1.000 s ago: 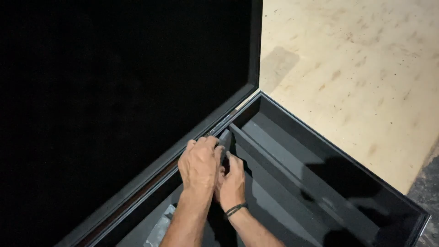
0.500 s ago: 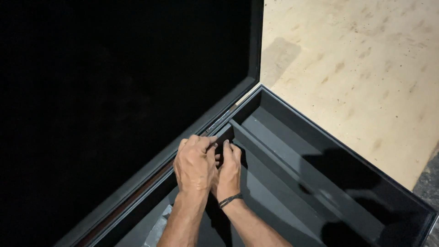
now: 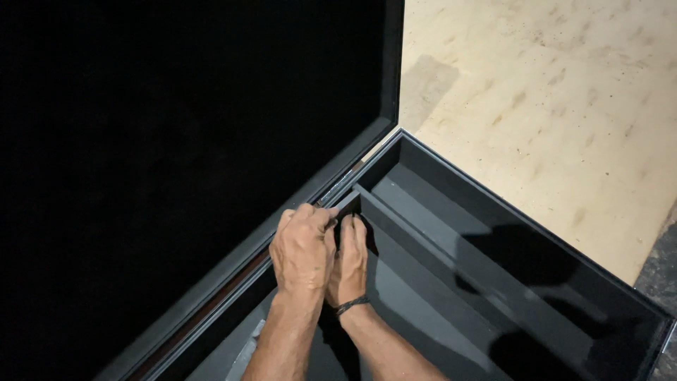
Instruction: Applying adhesive to foam blocks and arranging them inside a protective equipment case to create custom padding.
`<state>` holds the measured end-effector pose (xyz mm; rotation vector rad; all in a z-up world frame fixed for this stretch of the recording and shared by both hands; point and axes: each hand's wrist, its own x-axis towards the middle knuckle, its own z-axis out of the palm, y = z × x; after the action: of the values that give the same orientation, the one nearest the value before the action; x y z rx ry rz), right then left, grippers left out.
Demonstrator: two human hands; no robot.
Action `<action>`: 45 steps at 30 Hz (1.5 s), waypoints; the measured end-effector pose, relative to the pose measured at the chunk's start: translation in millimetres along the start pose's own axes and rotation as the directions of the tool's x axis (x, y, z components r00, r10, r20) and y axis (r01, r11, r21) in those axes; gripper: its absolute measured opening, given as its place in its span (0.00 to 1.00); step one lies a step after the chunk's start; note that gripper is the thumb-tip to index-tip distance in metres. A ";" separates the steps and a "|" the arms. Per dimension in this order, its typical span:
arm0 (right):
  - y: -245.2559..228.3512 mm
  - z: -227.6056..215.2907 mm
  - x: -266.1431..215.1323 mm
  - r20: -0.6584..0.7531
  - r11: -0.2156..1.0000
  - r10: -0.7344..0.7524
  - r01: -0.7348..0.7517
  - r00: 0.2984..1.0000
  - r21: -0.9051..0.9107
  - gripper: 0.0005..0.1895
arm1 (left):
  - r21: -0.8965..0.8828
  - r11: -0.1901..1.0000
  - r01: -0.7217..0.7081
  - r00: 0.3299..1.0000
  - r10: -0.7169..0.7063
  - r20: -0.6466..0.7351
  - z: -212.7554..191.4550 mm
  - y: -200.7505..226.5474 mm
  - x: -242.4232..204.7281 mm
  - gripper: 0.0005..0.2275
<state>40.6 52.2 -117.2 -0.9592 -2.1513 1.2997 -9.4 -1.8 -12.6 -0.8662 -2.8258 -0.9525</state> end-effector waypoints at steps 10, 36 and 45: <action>6.0 21.4 7.5 0.005 0.994 -0.010 0.009 1.000 0.104 0.40 | -0.018 0.999 0.034 0.997 -0.032 0.071 56.5 -44.7 -6.1 0.11; -65.6 -32.7 -8.2 0.237 0.782 0.286 -0.369 0.928 0.502 0.42 | 0.248 0.937 -0.247 0.930 0.157 0.333 -25.1 -1.9 12.8 0.25; -63.2 -18.6 -30.4 0.272 0.921 0.249 -0.314 0.930 0.230 0.45 | 0.168 0.936 -0.310 0.930 0.262 0.257 -37.3 -0.9 14.3 0.07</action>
<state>52.3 20.3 -53.2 -1.0733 -1.9786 1.8822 -27.1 -16.4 20.1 -1.3922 -2.7955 -0.5403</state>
